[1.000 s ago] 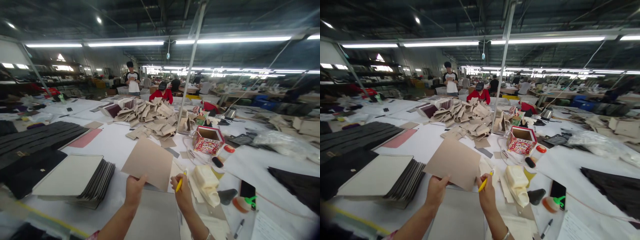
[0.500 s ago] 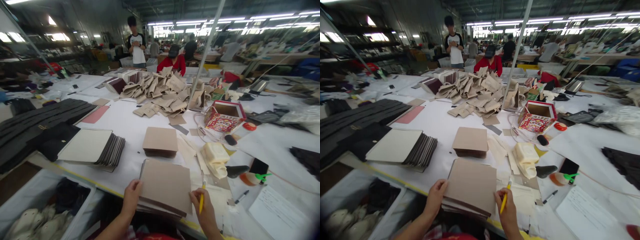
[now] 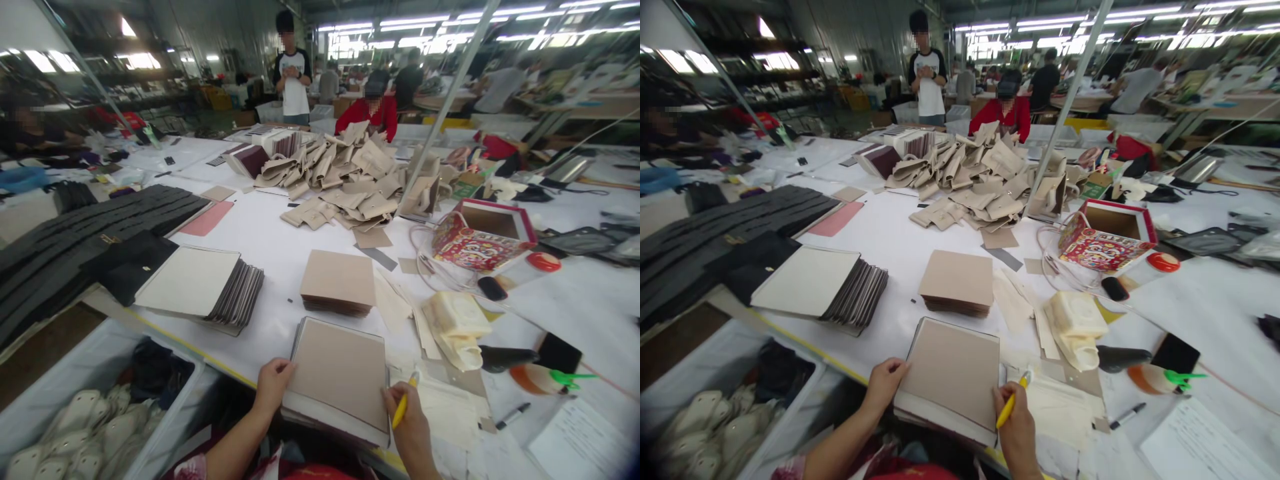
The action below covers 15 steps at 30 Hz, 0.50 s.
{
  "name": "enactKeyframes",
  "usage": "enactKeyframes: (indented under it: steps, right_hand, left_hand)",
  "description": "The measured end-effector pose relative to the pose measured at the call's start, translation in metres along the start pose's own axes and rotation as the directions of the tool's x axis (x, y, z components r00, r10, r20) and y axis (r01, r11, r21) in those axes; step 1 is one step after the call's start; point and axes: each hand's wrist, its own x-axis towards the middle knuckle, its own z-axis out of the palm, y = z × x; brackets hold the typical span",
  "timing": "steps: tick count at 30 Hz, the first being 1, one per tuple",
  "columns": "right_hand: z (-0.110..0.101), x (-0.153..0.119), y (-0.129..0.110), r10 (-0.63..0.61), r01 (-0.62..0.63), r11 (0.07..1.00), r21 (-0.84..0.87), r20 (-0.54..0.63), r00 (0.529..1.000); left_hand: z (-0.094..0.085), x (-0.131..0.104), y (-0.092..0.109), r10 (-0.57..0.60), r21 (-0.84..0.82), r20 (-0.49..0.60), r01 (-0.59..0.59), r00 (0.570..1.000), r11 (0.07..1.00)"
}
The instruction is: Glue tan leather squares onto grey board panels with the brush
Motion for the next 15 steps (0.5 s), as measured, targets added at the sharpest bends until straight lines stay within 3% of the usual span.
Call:
enactKeyframes:
  steps: [8,15]
  right_hand:
    - [0.000,0.006,-0.006,0.002,0.000,0.996,-0.084,0.017,1.000]
    - [-0.003,0.007,-0.014,0.046,-0.040,0.995,-0.087,0.060,0.997]
  left_hand:
    - [0.002,0.007,-0.004,-0.041,-0.017,0.019,0.041,0.999,0.999]
    - [0.001,0.009,-0.004,-0.043,0.077,0.047,0.039,0.998,0.996]
